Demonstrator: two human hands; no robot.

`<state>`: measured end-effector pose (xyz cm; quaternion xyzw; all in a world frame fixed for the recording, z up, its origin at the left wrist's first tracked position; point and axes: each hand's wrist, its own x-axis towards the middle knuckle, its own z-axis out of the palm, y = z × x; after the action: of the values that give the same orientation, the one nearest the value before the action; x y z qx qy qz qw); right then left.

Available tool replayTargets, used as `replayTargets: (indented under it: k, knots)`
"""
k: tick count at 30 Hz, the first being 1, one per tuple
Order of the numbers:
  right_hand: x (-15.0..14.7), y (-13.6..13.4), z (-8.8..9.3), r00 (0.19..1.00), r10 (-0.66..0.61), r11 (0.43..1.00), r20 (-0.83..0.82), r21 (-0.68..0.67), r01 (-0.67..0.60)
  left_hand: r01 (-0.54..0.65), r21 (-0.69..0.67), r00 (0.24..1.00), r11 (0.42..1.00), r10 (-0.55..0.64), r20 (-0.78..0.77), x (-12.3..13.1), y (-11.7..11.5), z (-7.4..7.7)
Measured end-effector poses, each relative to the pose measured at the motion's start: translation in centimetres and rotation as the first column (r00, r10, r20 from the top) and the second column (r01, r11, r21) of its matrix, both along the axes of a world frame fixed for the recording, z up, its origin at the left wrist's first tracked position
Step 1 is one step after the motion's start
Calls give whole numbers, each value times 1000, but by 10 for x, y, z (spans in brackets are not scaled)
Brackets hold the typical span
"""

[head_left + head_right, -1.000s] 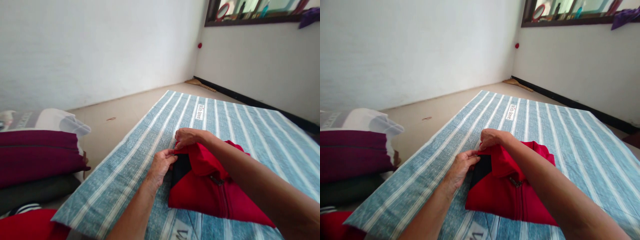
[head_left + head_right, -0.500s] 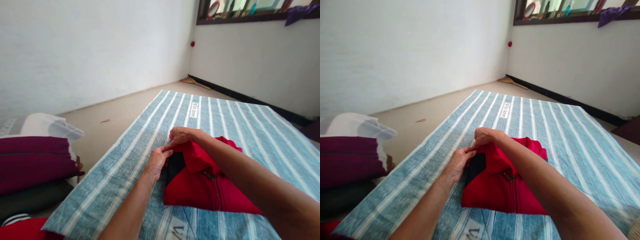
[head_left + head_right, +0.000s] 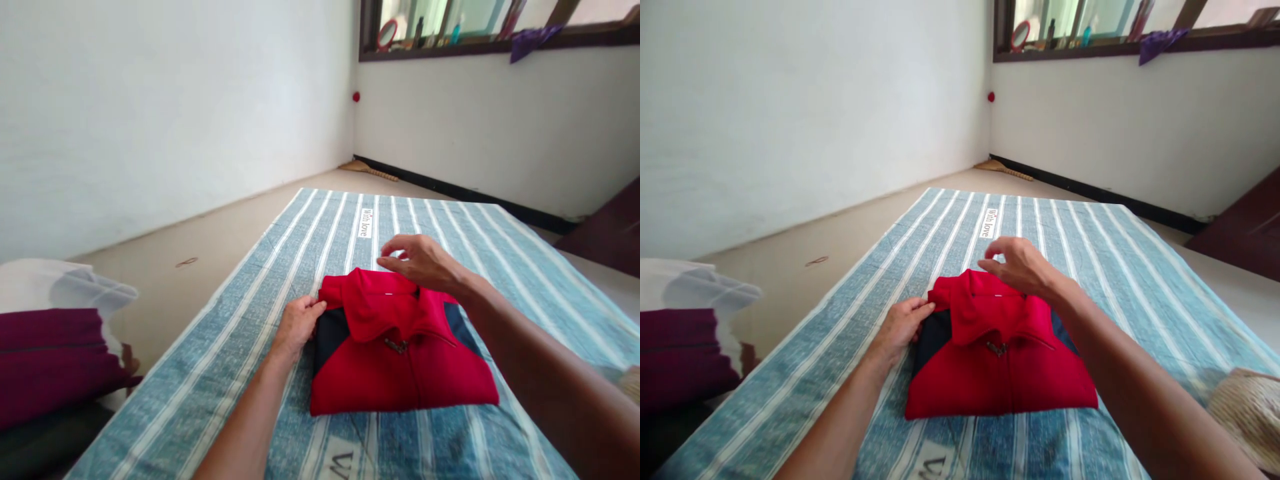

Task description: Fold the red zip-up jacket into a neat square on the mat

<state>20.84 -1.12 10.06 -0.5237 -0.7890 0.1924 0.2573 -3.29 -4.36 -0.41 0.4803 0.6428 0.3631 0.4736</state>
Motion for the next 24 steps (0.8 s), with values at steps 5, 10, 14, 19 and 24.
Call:
replayTargets:
  k: [5, 10, 14, 19, 24]
  knots:
    - [63, -35, -37, 855, -477, 878, -202, -58, 476, -26, -9, 997, 1000, 27, 74, -3, 4, 2]
    - [99, -57, -83, 672, -696, 717, -253, -194, 670, -74, 13, 996, 997, 74, 52, -5, 17, -3]
    - [101, -64, -111, 678, -704, 704, -210, -329, 629, -71, 31, 997, 997, 71, -20, -2, 22, -5]
    - [97, -60, -127, 672, -719, 672, -174, -419, 611, -92, 29, 991, 995, 94, -95, 2, 24, -5]
    - [100, -57, -131, 671, -726, 660, -149, -425, 619, -86, 7, 987, 996, 86, -137, 4, 27, -5]
